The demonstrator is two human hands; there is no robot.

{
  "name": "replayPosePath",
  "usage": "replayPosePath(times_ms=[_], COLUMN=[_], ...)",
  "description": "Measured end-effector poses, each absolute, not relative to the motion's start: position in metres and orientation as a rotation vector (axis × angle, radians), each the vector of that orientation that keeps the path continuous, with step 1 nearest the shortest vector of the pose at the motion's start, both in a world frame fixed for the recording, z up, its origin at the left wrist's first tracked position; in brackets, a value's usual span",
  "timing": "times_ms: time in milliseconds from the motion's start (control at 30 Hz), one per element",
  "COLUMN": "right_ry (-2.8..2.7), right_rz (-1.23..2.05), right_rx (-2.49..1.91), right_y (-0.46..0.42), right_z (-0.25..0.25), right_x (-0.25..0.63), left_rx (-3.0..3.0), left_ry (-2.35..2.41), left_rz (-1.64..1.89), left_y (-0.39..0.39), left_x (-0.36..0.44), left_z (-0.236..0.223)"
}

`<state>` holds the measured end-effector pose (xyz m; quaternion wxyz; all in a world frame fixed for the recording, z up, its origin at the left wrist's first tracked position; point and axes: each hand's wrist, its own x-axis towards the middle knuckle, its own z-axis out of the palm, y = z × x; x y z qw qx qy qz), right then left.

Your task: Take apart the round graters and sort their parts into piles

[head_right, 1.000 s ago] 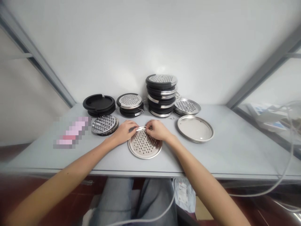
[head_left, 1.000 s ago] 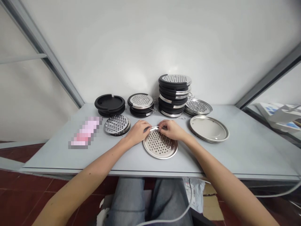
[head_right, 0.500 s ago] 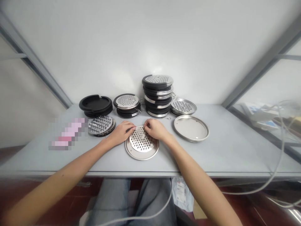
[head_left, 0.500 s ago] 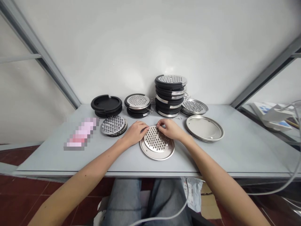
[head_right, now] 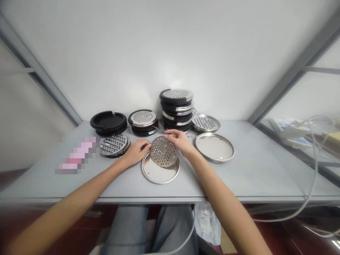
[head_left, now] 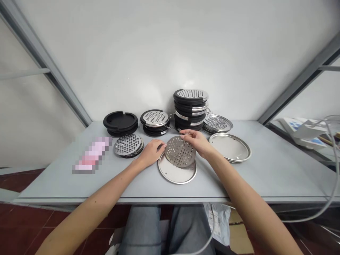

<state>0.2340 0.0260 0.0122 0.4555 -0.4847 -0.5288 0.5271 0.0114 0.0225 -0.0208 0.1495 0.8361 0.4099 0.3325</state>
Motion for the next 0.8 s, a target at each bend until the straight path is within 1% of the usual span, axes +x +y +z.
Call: replayPosePath(times_ms=[200,367,600,800], right_ry=[-0.944,-0.819,-0.925,-1.045], right_rz=[1.435,1.449,1.623,1.709], right_rx=[-1.113,-1.045,-0.847,-0.698], right_y=[0.027,0.031,0.023,0.020], right_z=[0.018,0.015,0.010,0.005], right_x=[0.237,0.240,0.225,0.222], left_rx=[2.341,2.364,2.603,2.617], left_ry=[1.220,1.222,1.199,1.249], left_rz=[1.065,1.221,1.092,1.027], left_y=[0.022,0.018,0.008,0.009], left_x=[0.009,0.009,0.016,0.015], left_z=[-0.018,-0.010,0.001,0.002])
